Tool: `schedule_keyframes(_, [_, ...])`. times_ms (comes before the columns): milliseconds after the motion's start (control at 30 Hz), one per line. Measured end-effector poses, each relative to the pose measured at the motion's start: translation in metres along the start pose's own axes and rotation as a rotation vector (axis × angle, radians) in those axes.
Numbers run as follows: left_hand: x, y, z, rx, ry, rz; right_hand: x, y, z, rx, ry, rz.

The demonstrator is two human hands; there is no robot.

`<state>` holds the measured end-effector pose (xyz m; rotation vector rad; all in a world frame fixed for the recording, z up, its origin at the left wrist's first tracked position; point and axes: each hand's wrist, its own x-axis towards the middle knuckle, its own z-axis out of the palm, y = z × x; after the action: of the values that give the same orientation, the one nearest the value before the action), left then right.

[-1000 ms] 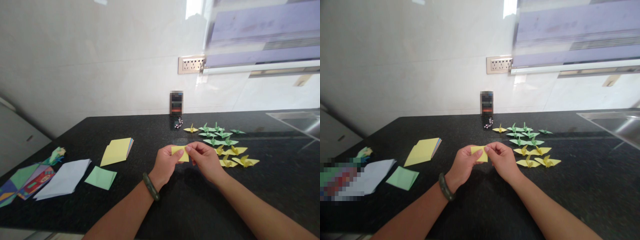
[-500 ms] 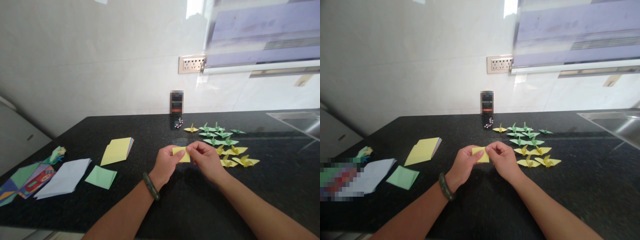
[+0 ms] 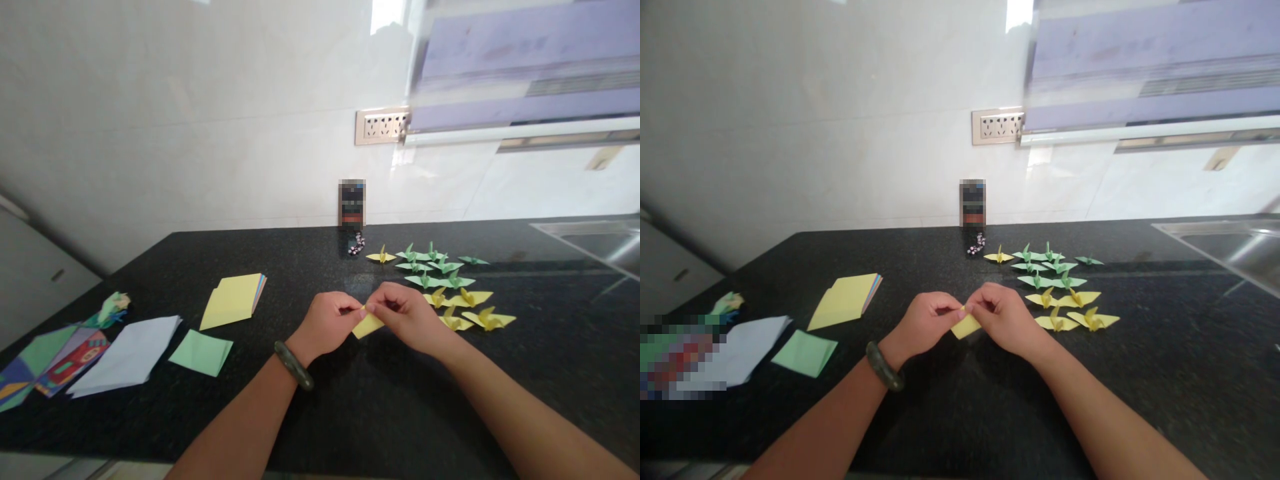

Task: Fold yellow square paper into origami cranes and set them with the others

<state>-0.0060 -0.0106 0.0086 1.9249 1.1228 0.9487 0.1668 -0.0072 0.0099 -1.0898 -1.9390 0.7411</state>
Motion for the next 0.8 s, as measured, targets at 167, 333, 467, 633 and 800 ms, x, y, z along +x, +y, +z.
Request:
schedule_keyframes(167, [0.0038, 0.0008, -0.0023, -0.339, 0.093, -0.164, 0.0013, -0.0021, -0.0066, 0.147, 0.053, 0.028])
schedule_keyframes(333, [0.0057, -0.0015, -0.0045, -0.401, 0.134, -0.175, 0.0001, -0.0049, -0.0107, 0.03, -0.037, -0.119])
schedule_keyframes(467, [0.0058, -0.0015, -0.0042, -0.422, 0.142, -0.192, -0.0008, -0.0051, -0.0091, -0.03, -0.011, -0.136])
schedule_keyframes(633, [0.0065, -0.0017, -0.0038, -0.478, 0.134, -0.177, -0.0009, -0.0025, -0.0073, -0.015, -0.004, -0.179])
schedule_keyframes(800, [0.0065, -0.0016, -0.0053, -0.61, 0.121, -0.233, -0.0007, 0.0004, -0.0061, -0.016, -0.045, -0.225])
